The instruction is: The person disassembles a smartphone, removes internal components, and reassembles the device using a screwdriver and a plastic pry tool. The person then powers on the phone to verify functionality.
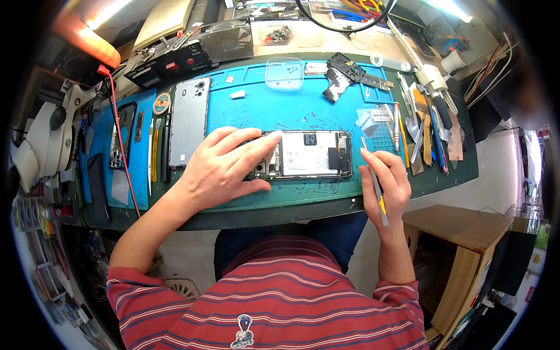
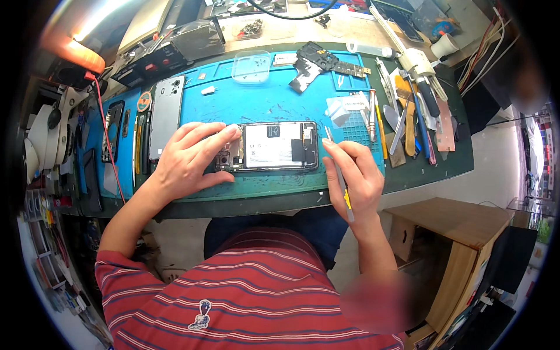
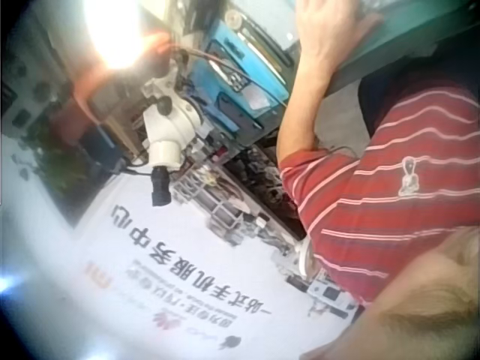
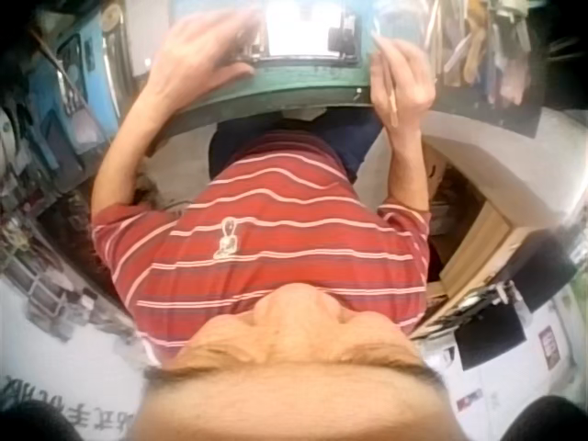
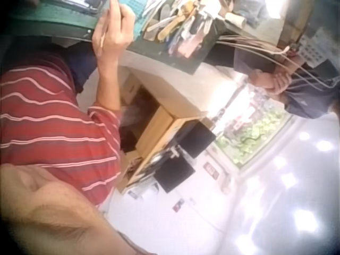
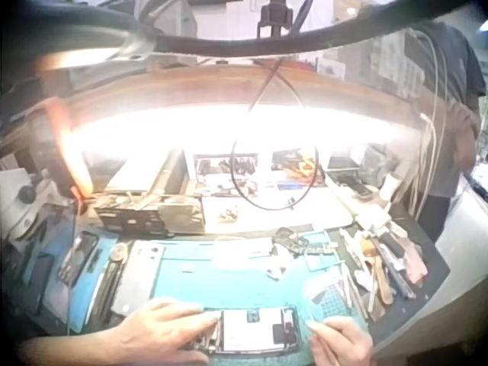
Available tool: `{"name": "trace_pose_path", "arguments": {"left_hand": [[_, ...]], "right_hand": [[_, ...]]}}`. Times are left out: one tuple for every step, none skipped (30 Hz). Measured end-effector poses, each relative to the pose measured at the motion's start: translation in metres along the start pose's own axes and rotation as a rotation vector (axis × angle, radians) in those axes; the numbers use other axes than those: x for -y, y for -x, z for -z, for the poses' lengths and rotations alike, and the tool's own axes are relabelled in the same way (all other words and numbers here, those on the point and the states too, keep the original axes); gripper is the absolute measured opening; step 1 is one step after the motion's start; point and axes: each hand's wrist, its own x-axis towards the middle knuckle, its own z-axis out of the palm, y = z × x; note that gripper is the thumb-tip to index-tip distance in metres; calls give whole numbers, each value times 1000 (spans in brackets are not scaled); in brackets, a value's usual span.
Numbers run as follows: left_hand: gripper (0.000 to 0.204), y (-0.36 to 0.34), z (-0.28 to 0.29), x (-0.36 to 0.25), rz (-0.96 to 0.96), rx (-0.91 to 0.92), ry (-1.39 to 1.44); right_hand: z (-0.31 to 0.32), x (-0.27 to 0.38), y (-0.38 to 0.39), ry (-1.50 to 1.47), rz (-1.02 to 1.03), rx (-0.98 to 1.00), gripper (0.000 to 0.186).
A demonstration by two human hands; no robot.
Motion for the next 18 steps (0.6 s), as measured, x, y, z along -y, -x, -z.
{"name": "trace_pose_path", "arguments": {"left_hand": [[87,-2,2,-1,-16,6,-24],[85,-4,4,-3,-31,13,-49],[82,-5,6,-5,-35,34,-80],[80,-7,9,-7,-39,55,-111],[78,-8,10,-8,-44,74,-138],[76,-8,9,-9,-54,79,-157],[75,-8,9,-9,-64,84,-176],[73,-9,9,-10,-74,90,-195],[73,-10,9,-11,-81,96,-199],[72,-11,10,-10,-87,102,-203],[71,-12,9,-10,-95,105,-208],[71,-11,9,-10,-88,99,-192],[71,-11,9,-10,-80,92,-176],[70,-10,9,-10,-71,85,-162],[71,-7,6,-8,-70,53,-126],[71,-3,2,-4,-68,20,-90],[72,-1,0,-1,-68,-12,-52],[73,0,1,-2,-56,-39,-78]], "right_hand": [[0,0,1,4,-1,0,38],[0,-1,1,6,0,0,38],[0,-1,1,8,0,0,38],[-1,-1,1,6,-4,2,38],[-1,0,1,8,-8,6,38],[-1,0,2,9,-11,10,38],[-1,0,2,11,-10,9,38],[-1,0,1,13,-8,7,38],[-1,0,1,14,-7,5,38],[-1,0,2,13,-6,4,38],[0,0,2,14,-4,1,38],[0,0,2,15,-2,-2,38],[0,0,2,11,-2,7,37],[1,2,2,5,0,15,36],[2,4,1,0,2,23,36],[2,10,-1,-62,10,49,34],[1,21,-2,-121,16,76,33],[1,29,-4,-182,23,103,33]]}}
